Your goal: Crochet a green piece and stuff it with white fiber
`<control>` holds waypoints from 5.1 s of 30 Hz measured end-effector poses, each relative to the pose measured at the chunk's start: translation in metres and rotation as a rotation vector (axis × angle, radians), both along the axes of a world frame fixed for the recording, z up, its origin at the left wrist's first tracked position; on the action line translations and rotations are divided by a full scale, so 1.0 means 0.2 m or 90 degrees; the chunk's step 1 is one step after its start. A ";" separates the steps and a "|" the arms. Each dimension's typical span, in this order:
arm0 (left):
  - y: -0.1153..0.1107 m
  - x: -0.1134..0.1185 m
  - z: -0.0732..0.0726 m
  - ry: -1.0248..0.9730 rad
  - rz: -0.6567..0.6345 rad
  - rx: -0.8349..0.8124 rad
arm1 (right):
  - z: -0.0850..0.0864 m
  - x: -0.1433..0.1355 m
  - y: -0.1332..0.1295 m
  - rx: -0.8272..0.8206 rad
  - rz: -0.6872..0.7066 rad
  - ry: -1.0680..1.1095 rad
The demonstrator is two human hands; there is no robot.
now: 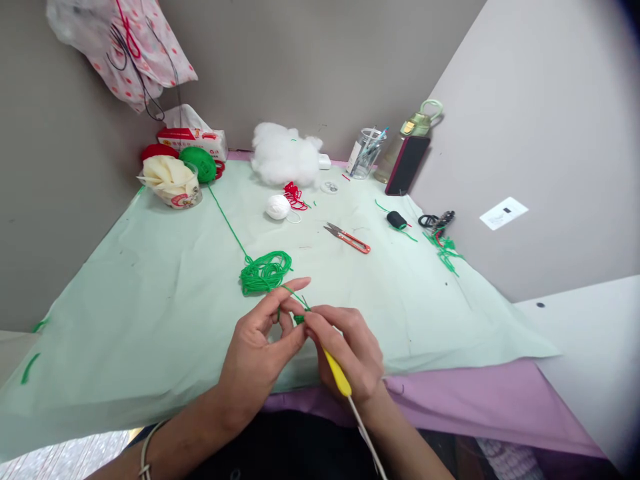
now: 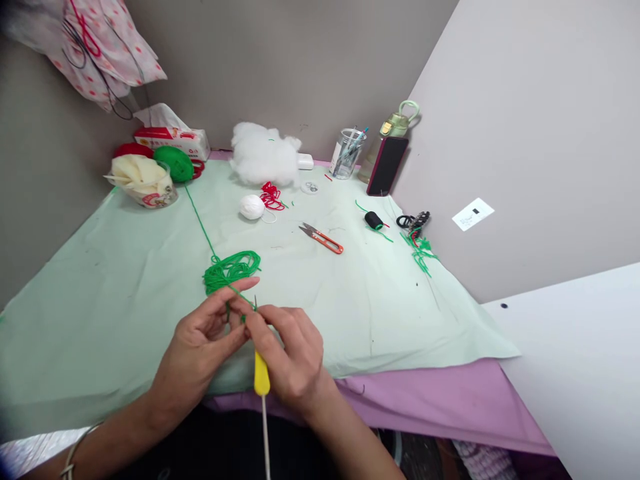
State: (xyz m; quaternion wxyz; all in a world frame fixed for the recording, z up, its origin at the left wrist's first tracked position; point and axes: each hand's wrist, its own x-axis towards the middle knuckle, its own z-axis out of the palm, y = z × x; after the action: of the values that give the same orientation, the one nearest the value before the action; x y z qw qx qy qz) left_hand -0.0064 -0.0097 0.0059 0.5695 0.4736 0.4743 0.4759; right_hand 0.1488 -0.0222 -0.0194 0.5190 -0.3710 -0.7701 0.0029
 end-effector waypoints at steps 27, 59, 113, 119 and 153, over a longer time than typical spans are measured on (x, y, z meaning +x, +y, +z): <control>0.03 -0.07 -0.01 0.025 -0.066 -0.017 | 0.09 0.06 0.00 -0.299 0.091 0.305; 0.06 -0.01 0.04 -0.385 -0.123 -0.296 | 0.04 0.01 0.00 -0.170 0.006 0.319; 0.05 0.00 0.02 -0.380 -0.139 -0.305 | 0.01 0.01 -0.02 -0.082 -0.031 0.171; 0.04 -0.01 0.02 -0.257 -0.106 -0.168 | 0.06 0.01 0.02 -0.312 0.104 0.463; 0.03 0.00 0.01 -0.168 -0.122 -0.113 | 0.05 -0.01 -0.01 -0.232 0.061 0.325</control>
State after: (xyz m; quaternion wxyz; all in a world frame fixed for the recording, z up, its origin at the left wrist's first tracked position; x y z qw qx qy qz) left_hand -0.0072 -0.0039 0.0075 0.7090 0.3979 0.3885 0.4336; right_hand 0.1472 -0.0235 -0.0087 0.6195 -0.4086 -0.6185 0.2583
